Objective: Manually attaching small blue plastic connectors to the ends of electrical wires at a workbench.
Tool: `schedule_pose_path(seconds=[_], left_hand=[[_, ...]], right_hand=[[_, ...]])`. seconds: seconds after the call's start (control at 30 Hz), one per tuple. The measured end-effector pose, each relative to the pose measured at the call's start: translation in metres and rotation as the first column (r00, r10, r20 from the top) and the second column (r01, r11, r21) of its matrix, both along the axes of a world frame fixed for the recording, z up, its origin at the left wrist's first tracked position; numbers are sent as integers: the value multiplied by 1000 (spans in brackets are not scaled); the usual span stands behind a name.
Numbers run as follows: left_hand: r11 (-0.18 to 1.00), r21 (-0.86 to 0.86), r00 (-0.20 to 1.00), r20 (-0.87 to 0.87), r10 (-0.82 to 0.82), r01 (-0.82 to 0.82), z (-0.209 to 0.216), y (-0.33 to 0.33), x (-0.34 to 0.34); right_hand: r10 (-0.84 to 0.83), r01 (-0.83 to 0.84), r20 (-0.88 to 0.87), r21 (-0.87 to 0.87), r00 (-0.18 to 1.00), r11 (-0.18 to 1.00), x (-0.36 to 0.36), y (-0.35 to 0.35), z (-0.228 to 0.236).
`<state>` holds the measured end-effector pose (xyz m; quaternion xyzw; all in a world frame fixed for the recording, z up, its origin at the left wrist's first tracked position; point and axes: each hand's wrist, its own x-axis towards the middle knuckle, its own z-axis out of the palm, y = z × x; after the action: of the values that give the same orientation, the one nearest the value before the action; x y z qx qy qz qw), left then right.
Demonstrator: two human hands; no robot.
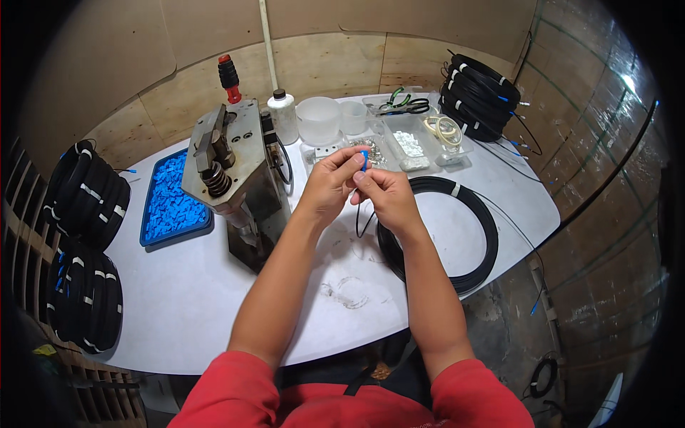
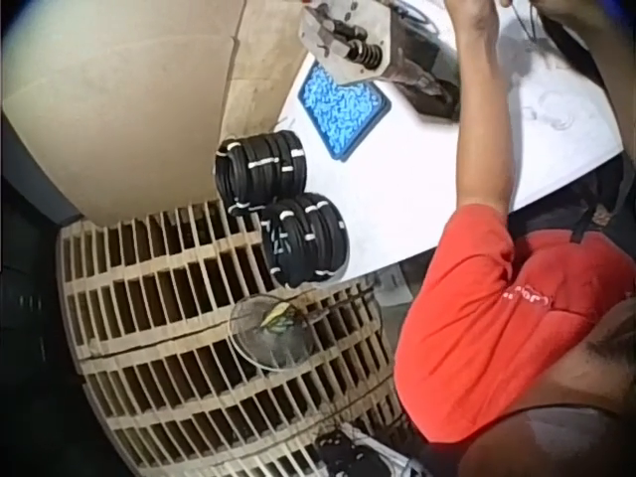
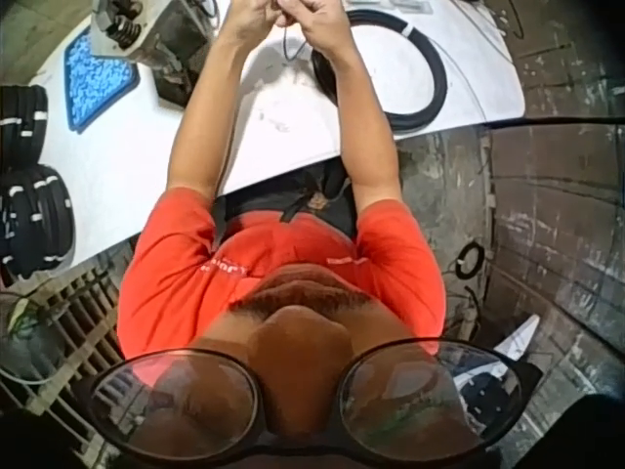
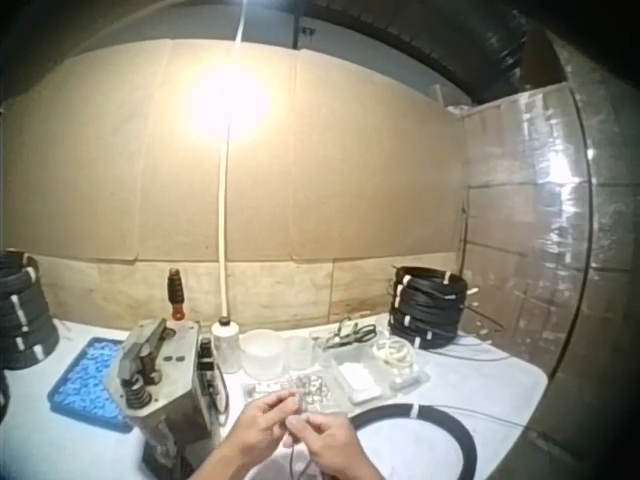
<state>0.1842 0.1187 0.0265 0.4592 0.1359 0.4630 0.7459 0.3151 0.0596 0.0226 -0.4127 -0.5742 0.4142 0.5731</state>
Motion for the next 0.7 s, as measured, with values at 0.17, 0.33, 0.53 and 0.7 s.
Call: schedule_pose_path(seconds=[0.17, 0.33, 0.53, 0.7], left_hand=[[985, -166, 989, 150, -11, 37, -25, -4, 4], [974, -138, 971, 185, -151, 178, -32, -2, -10], [974, -201, 963, 266, -49, 105, -36, -5, -21], [976, -185, 967, 246, -70, 118, -37, 0, -20]], right_hand=[[67, -68, -14, -32, 998, 997, -4, 3, -3], [25, -26, 91, 1, 996, 1000, -6, 6, -14], [103, -102, 140, -19, 985, 995, -16, 2, -13], [187, -182, 76, -69, 979, 981, -12, -1, -5]])
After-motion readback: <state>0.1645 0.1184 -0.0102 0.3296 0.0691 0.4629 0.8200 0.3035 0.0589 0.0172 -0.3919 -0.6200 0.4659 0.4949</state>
